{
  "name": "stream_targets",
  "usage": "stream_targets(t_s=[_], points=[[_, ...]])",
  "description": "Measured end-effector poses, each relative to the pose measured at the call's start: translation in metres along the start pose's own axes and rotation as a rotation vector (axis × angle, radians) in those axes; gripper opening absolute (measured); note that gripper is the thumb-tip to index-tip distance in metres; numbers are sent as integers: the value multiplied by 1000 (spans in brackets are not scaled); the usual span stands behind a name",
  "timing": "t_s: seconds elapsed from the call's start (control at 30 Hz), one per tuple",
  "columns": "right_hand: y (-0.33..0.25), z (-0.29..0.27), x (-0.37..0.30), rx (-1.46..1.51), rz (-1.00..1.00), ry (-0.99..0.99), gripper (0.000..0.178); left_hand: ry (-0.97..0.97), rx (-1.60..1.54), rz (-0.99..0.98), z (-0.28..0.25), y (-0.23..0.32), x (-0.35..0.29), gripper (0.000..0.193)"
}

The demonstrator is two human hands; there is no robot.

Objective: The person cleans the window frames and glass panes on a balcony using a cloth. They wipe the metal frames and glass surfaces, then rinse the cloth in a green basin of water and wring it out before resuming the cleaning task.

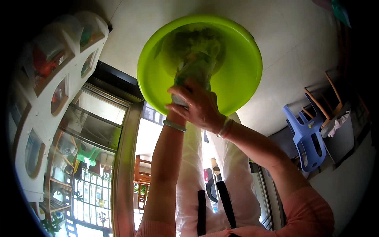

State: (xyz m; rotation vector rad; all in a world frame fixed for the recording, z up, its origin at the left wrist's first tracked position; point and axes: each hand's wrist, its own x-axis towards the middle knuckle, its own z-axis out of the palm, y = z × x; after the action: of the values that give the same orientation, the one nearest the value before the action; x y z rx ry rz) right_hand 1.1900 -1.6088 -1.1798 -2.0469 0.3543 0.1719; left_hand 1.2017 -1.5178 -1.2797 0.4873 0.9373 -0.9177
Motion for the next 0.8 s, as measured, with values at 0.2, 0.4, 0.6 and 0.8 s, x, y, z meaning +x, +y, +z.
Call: stream_targets(t_s=[0.2,0.4,0.6,0.8], points=[[39,19,28,20,-145,214,19,35,-103,135,-36,-11,31,32],[175,10,48,-537,-83,-184,25,592,556,306,40,-8,14,39],[206,60,64,-381,479,61,30,366,552,381,6,20,16,63],[271,86,55,-259,480,-97,32,354,652,338,4,8,33,67]])
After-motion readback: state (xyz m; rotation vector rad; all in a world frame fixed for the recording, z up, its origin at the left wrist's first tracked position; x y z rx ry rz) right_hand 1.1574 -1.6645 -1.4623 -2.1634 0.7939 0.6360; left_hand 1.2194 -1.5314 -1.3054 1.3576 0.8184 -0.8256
